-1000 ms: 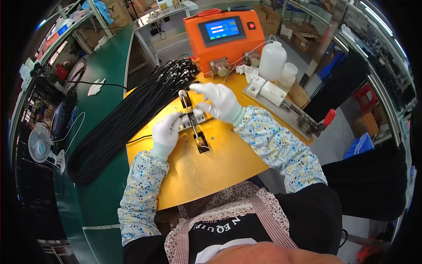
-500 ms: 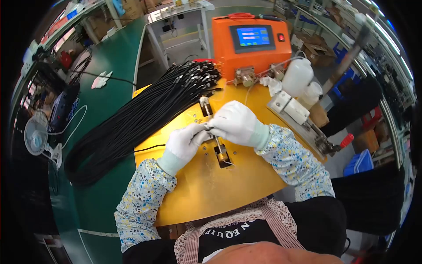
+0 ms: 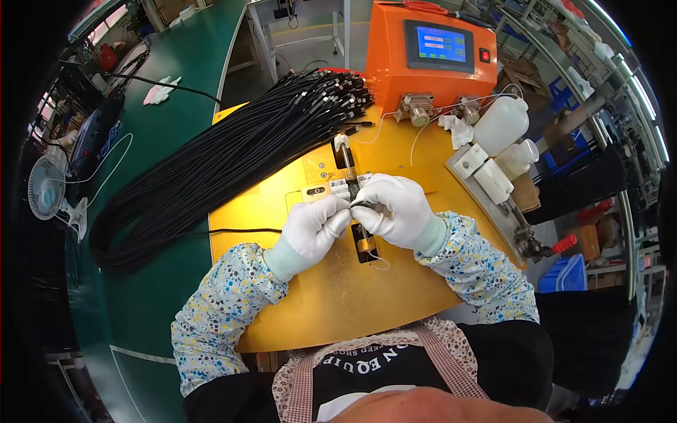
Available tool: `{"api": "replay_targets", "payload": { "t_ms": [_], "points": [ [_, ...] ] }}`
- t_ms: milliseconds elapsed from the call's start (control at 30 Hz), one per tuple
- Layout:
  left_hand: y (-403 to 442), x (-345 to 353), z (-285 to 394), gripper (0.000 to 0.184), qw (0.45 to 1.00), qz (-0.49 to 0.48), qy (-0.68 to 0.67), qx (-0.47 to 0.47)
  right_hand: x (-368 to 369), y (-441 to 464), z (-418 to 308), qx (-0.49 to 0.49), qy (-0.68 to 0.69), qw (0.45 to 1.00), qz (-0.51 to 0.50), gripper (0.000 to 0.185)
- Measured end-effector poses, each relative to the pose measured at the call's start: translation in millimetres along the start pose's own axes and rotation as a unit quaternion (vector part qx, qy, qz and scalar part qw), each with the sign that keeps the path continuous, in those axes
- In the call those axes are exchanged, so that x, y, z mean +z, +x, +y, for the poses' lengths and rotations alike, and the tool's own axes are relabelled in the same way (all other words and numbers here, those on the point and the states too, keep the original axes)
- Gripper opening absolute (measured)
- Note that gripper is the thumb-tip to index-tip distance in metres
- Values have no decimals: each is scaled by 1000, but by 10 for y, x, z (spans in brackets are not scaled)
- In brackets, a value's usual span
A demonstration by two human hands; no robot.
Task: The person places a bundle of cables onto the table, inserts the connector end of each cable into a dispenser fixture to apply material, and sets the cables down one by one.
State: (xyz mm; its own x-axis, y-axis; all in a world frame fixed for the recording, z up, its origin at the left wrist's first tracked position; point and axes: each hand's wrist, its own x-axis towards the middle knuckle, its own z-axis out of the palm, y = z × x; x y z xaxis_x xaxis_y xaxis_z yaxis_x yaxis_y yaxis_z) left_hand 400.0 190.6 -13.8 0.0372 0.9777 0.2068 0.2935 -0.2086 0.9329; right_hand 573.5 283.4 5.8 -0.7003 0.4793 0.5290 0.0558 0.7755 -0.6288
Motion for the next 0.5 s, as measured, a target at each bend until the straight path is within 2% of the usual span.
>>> {"api": "replay_targets", "payload": {
  "t_ms": [167, 200, 300, 500],
  "points": [
    [-5, -63, -1, 22, 999, -34, -7, 10, -44, 35, 64, -65, 6, 998, 2, 17],
    [-8, -63, 0, 23, 999, -38, -13, 8, -49, 34, 48, -52, 11, 999, 2, 17],
    [-19, -34, -33, 13, 1000, -16, -15, -20, -69, 49, 16, -37, 14, 999, -4, 18],
    [-58, -1, 58, 8, 990, 41, 121, 59, -61, 18, 79, -67, -26, 997, -25, 14]
  ]
}}
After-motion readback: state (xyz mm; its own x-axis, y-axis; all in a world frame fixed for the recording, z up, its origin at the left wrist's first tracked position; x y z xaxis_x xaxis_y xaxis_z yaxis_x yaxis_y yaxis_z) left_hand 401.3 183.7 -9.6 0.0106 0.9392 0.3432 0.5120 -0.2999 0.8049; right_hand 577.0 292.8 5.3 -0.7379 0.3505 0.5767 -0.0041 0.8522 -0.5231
